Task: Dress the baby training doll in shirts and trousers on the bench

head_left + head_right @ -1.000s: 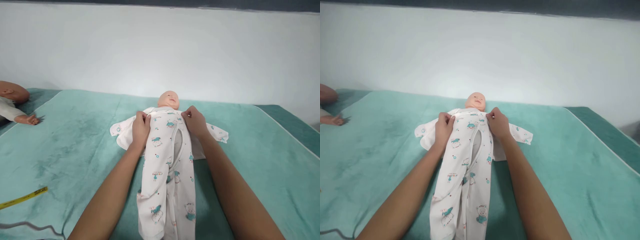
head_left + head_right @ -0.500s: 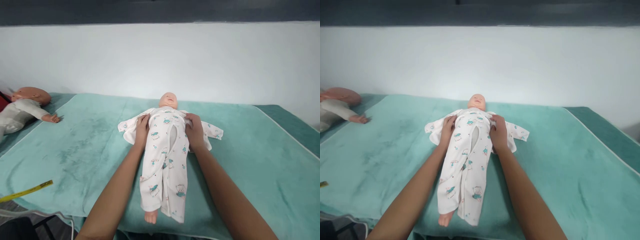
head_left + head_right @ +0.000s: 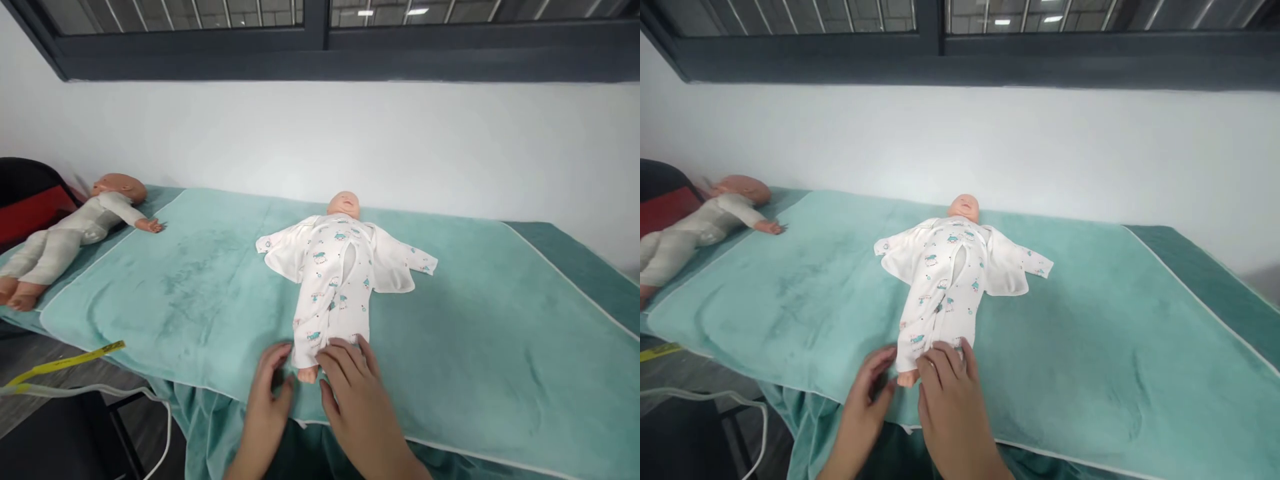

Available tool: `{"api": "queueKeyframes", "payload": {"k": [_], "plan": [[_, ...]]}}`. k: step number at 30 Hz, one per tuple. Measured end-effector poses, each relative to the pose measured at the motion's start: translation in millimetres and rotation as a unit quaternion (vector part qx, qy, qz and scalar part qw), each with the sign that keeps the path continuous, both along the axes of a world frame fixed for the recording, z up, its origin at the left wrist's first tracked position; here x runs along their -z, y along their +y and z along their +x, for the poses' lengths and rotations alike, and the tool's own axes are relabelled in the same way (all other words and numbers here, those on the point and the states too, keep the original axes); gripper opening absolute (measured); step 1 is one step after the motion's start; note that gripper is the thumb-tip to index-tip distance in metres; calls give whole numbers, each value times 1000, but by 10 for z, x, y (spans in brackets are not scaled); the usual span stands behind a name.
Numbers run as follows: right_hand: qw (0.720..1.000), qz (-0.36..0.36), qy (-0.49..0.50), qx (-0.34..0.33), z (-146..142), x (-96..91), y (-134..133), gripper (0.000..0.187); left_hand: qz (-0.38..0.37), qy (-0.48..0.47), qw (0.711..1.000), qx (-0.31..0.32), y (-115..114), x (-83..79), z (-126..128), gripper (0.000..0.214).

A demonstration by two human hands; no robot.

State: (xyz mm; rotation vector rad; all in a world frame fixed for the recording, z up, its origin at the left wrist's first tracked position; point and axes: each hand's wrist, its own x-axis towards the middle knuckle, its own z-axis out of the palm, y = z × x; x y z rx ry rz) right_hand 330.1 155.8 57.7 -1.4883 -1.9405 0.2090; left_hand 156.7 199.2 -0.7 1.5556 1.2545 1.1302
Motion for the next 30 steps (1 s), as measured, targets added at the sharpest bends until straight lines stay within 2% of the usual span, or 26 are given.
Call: {"api": "queueKeyframes", "payload": {"k": [2, 4, 10, 14, 18, 20, 23, 27, 30], "plan": [[999, -1, -23, 26, -81, 23, 46, 39, 6, 17, 999, 41, -76, -18, 28, 42], [999, 5, -25, 41, -107, 59, 100, 30, 16, 32, 998, 58, -71, -47, 77, 42], [997, 25, 15, 76, -181, 101, 68, 20, 81, 73, 993, 35, -45, -98, 107, 28], [994, 34, 39, 92, -354, 144, -74, 19, 180, 111, 977, 19, -122, -112, 45, 38], [994, 25, 41, 96, -452, 180, -147, 20, 293, 181, 939, -25, -147, -99, 23, 46], [996, 27, 23, 82, -421, 190, -168, 23, 313, 206, 927, -32, -146, -80, 32, 42], [996, 50, 0, 74, -278, 251, -239, 30, 296, 214, 930, -35, -177, -62, 49, 35], [981, 59, 40, 180, -37, 446, -380, 32, 301, 218, 926, -63, -288, -121, 98, 38], [972, 20, 87, 217, 68, 557, -423, 26, 339, 272, 900, -3, -328, -229, 193, 42]]}}
